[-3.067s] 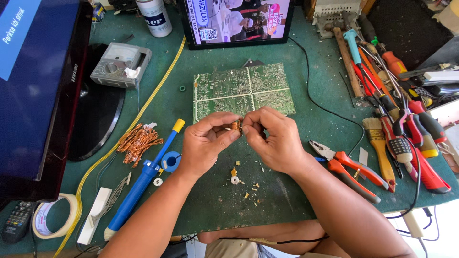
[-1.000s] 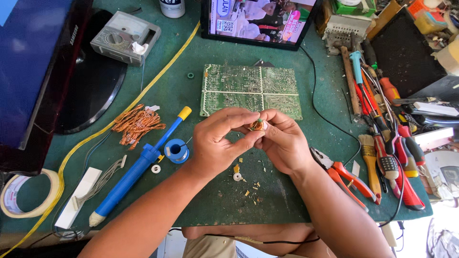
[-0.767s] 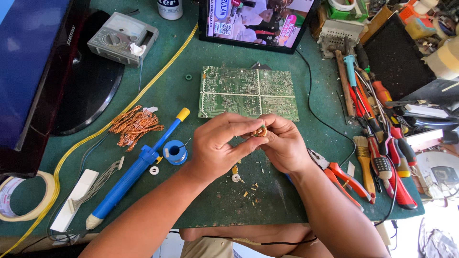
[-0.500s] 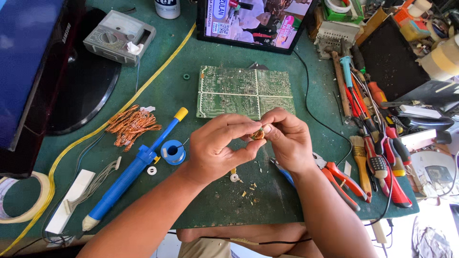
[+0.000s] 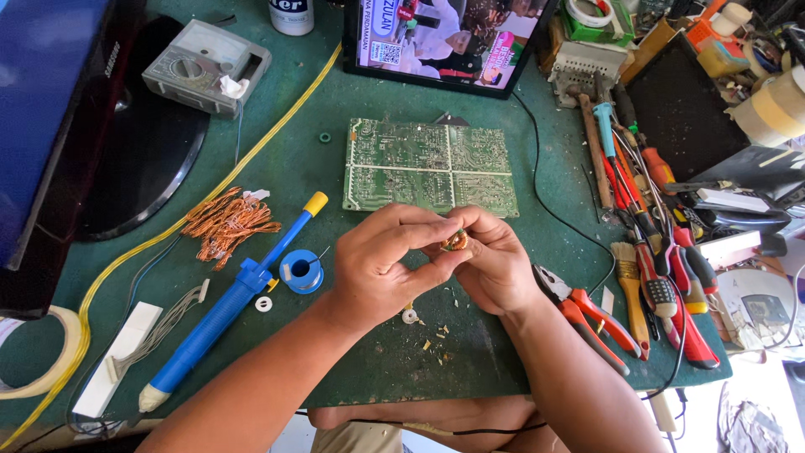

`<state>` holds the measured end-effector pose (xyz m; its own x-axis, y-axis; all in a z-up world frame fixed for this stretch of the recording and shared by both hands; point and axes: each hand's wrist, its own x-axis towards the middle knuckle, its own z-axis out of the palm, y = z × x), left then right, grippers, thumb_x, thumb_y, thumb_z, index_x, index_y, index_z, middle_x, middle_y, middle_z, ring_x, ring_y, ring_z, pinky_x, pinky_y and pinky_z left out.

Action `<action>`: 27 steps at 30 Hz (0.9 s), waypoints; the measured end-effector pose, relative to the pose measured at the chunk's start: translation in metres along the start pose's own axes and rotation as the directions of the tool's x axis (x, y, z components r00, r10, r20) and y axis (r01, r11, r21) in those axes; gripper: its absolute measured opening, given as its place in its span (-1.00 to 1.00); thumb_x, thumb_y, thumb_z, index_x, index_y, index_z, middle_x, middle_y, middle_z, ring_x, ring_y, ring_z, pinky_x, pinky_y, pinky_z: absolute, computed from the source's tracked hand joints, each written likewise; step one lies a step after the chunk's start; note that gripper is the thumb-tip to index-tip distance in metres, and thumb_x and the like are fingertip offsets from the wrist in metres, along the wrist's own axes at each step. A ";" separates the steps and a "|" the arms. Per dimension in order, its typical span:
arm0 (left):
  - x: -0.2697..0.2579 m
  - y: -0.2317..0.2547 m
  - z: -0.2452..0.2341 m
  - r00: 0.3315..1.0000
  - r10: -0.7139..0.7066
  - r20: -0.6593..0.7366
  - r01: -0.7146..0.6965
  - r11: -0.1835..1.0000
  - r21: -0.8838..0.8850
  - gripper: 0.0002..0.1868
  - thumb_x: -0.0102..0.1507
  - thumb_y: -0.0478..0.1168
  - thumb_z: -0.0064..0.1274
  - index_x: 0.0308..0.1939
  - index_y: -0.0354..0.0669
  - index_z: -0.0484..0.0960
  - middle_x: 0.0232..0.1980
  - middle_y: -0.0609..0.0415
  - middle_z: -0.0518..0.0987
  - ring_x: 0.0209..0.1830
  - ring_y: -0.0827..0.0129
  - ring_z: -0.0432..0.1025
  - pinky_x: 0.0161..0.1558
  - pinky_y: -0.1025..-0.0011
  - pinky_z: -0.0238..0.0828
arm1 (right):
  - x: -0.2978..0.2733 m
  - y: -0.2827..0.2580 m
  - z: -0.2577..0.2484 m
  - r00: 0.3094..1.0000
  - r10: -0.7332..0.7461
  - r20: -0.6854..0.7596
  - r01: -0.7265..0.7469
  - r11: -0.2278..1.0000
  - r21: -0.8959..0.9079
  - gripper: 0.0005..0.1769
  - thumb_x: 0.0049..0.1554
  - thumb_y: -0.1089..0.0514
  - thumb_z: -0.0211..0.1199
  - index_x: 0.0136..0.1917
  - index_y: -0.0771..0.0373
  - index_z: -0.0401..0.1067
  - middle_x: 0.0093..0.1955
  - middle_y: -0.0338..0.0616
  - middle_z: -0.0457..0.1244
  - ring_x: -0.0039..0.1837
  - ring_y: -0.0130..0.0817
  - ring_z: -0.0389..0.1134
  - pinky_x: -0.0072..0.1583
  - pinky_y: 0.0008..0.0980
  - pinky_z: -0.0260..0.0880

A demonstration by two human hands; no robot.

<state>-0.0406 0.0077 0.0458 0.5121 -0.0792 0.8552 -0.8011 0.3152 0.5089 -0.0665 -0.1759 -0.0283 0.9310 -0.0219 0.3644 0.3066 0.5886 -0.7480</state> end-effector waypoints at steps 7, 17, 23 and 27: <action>-0.001 0.002 0.002 1.000 -0.015 -0.021 0.014 0.998 -0.063 -0.67 0.15 -0.50 0.43 -0.02 -0.33 0.79 -0.14 -0.16 0.70 -0.32 0.21 0.70 -0.38 0.39 0.81 | 0.000 -0.004 0.007 0.998 -0.058 0.011 0.058 0.998 -0.001 -0.86 0.19 0.33 0.31 -0.04 0.48 0.42 -0.11 0.03 0.24 -0.06 -0.28 0.34 -0.02 -0.37 0.41; -0.001 -0.003 0.000 0.998 0.056 0.009 -0.057 0.997 0.048 -0.67 0.16 -0.48 0.43 0.00 -0.34 0.79 -0.10 -0.21 0.71 -0.25 0.15 0.70 -0.31 0.35 0.80 | 0.014 -0.038 0.012 0.972 -0.163 0.168 0.228 0.819 -0.526 -0.86 0.19 0.39 0.37 -0.04 0.56 0.49 -0.10 0.19 0.34 -0.02 -0.19 0.40 0.00 -0.33 0.45; 0.001 -0.005 -0.004 0.990 0.137 0.035 -0.141 0.969 0.202 -0.68 0.16 -0.48 0.44 -0.01 -0.33 0.79 -0.10 -0.16 0.71 -0.23 0.17 0.69 -0.31 0.37 0.80 | 0.016 -0.059 0.017 0.912 -0.322 0.255 0.403 0.585 -0.704 -0.83 0.17 0.42 0.39 0.01 0.62 0.54 -0.13 0.24 0.38 -0.04 -0.10 0.44 -0.02 -0.25 0.49; -0.002 -0.013 -0.003 0.985 0.168 0.040 -0.173 0.952 0.253 -0.68 0.16 -0.48 0.44 0.00 -0.32 0.79 -0.09 -0.10 0.70 -0.24 0.22 0.68 -0.30 0.41 0.79 | 0.014 -0.068 0.043 0.799 -0.449 0.401 0.569 0.347 -0.745 -0.82 0.11 0.31 0.50 -0.12 0.53 0.59 -0.23 0.14 0.37 -0.25 -0.20 0.36 -0.18 -0.32 0.44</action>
<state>-0.0302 0.0069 0.0374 0.3576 -0.0627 0.9318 -0.9294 0.0741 0.3616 -0.0833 -0.1812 0.0515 0.5264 0.0428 0.8492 0.7841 -0.4107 -0.4653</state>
